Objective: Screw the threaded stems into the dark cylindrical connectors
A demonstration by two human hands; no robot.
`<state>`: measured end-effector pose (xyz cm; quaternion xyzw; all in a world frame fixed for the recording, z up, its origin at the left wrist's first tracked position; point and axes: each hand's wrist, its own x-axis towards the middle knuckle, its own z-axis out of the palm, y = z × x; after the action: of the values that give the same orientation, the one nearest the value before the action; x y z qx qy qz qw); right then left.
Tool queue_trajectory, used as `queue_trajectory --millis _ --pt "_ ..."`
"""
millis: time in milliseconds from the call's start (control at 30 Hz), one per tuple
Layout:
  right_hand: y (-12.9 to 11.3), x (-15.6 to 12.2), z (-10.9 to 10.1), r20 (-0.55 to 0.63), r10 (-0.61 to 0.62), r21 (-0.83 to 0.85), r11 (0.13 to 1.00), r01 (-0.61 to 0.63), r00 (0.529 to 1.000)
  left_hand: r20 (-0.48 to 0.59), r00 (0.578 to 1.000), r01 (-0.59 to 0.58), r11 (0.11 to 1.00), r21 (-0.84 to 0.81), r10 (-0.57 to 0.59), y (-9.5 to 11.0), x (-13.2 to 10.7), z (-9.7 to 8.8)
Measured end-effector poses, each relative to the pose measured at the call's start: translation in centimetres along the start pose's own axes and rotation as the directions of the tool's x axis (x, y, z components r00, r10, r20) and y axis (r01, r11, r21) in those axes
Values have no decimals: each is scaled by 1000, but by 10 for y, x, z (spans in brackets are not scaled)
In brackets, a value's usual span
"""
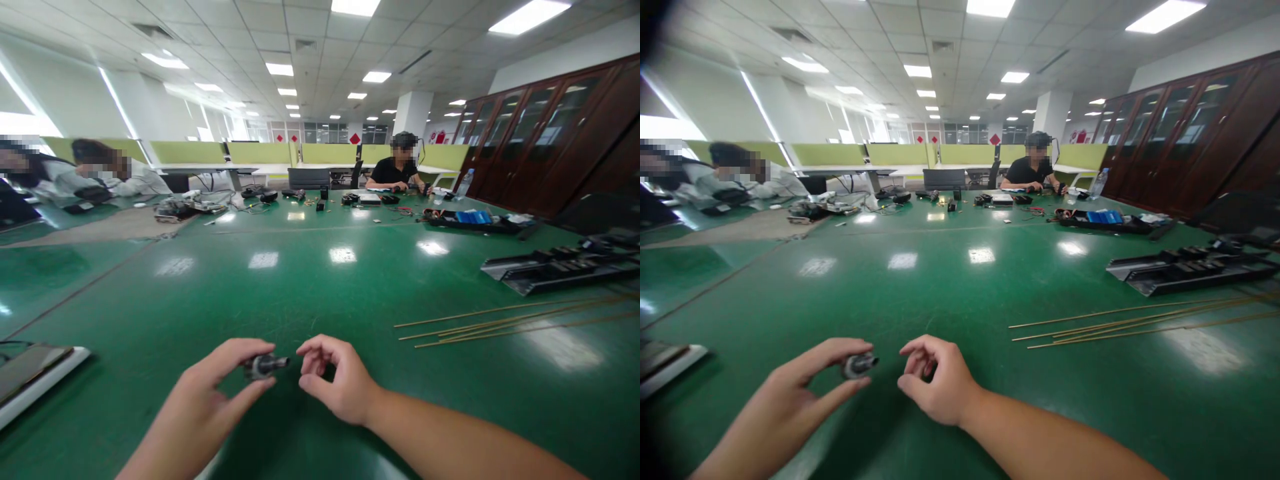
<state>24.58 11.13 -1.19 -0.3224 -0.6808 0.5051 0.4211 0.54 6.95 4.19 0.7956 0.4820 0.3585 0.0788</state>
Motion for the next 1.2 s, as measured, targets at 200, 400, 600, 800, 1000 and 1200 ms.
queue_trajectory --millis 200,400,600,800,1000,1200 --pt "15 8 0 -106 61 -77 995 -69 993 184 982 -12 993 -115 34 -7 31 45" --pt "15 10 2 -84 53 -122 991 -63 995 85 996 -15 996 -89 23 -38 7 55" --pt "12 13 4 -74 49 -186 981 -62 996 78 996 -34 979 -199 50 -42 6 56" --pt "10 14 5 -81 52 -176 982 -65 995 124 989 -50 966 -255 83 -43 5 64" --pt "7 15 3 -60 56 -208 976 -68 997 106 992 -43 975 -220 68 -45 3 64" --pt "8 17 2 -66 105 -148 982 -114 992 81 995 -40 976 -216 59 -42 3 66"
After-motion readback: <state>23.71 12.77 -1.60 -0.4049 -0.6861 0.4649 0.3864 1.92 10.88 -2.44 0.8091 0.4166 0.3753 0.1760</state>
